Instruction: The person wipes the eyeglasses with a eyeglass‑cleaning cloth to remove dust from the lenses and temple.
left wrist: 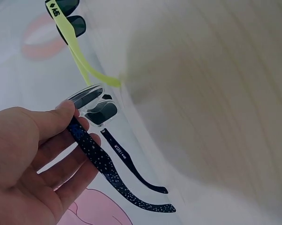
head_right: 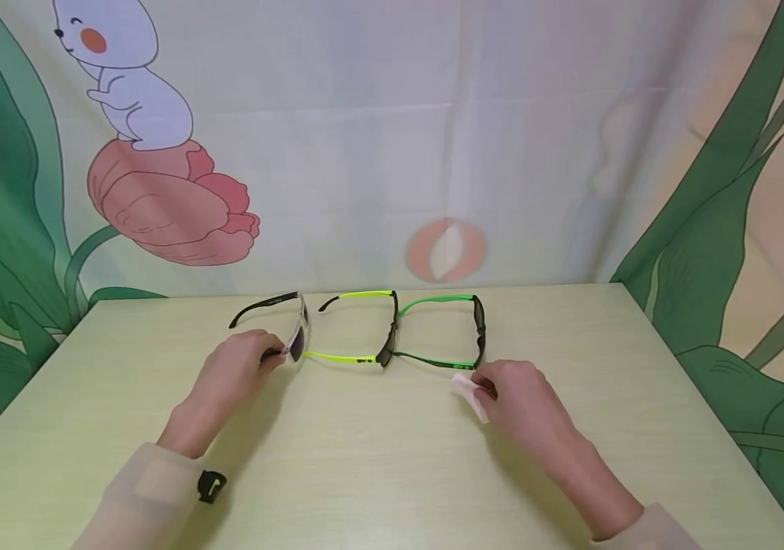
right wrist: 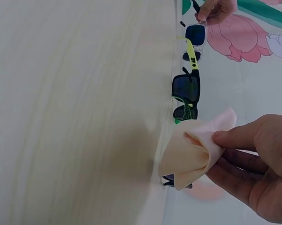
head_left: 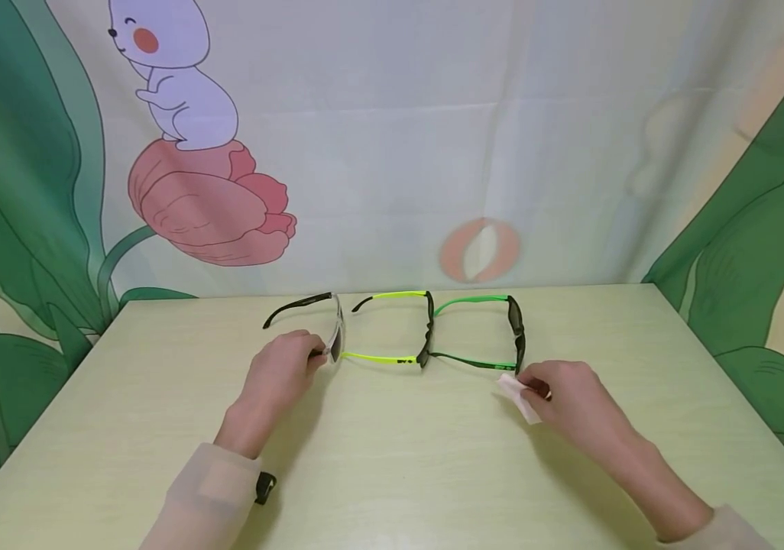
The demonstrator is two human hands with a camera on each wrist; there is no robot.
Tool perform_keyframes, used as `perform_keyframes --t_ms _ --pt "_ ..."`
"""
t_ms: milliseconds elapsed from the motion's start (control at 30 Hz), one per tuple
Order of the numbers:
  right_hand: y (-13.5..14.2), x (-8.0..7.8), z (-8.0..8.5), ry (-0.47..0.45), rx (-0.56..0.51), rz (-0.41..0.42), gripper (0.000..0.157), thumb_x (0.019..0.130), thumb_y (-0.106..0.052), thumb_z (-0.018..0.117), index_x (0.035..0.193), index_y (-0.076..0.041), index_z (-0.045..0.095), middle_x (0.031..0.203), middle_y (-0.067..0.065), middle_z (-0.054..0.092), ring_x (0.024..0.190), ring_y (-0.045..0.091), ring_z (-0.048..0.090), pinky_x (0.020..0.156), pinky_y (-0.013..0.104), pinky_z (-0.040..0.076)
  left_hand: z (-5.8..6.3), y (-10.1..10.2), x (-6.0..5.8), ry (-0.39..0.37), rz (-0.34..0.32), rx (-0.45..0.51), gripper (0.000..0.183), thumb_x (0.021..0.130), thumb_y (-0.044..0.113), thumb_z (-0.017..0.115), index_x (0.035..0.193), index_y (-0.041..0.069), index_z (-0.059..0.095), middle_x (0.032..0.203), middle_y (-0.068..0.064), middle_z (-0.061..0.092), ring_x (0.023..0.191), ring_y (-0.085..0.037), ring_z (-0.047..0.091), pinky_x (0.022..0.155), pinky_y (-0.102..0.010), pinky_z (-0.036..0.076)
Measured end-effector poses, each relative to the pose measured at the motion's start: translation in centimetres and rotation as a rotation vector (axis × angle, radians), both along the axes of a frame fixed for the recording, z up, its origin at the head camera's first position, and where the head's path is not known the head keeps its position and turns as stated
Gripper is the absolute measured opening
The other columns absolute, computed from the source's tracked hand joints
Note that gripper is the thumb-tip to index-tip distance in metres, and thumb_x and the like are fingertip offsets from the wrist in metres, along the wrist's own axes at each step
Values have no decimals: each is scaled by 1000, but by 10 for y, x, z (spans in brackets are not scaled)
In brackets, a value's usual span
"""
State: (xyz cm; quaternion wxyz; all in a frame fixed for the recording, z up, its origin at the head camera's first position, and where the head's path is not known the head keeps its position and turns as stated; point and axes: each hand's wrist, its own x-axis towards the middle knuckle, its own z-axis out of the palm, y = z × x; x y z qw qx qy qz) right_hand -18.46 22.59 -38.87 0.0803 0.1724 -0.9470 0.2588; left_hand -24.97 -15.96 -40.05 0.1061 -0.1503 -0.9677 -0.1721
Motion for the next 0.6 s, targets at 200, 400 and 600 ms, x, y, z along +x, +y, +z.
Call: perform_keyframes --t_ms 200,400,600 --pt "-4 -1 -1 44 10 15 13 86 4 79 97 -3 77 84 -1 70 71 8 61 62 26 54 2 5 4 34 -16 15 7 94 9 76 100 7 77 85 -1 64 78 -24 66 67 -44 57" --pt "-8 -1 0 112 -22 41 15 84 7 79 97 -2 77 84 -1 68 71 10 62 62 25 55 7 13 11 96 -63 52 8 93 9 77 101 7 76 86 0 63 78 -23 66 67 -43 57" --pt "-13 -2 0 109 -60 51 16 86 6 78 100 -2 76 85 -2 67 73 9 63 65 26 57 13 21 18 138 -100 85 9 93 9 77 101 7 76 88 0 64 81 -23 67 69 -43 57"
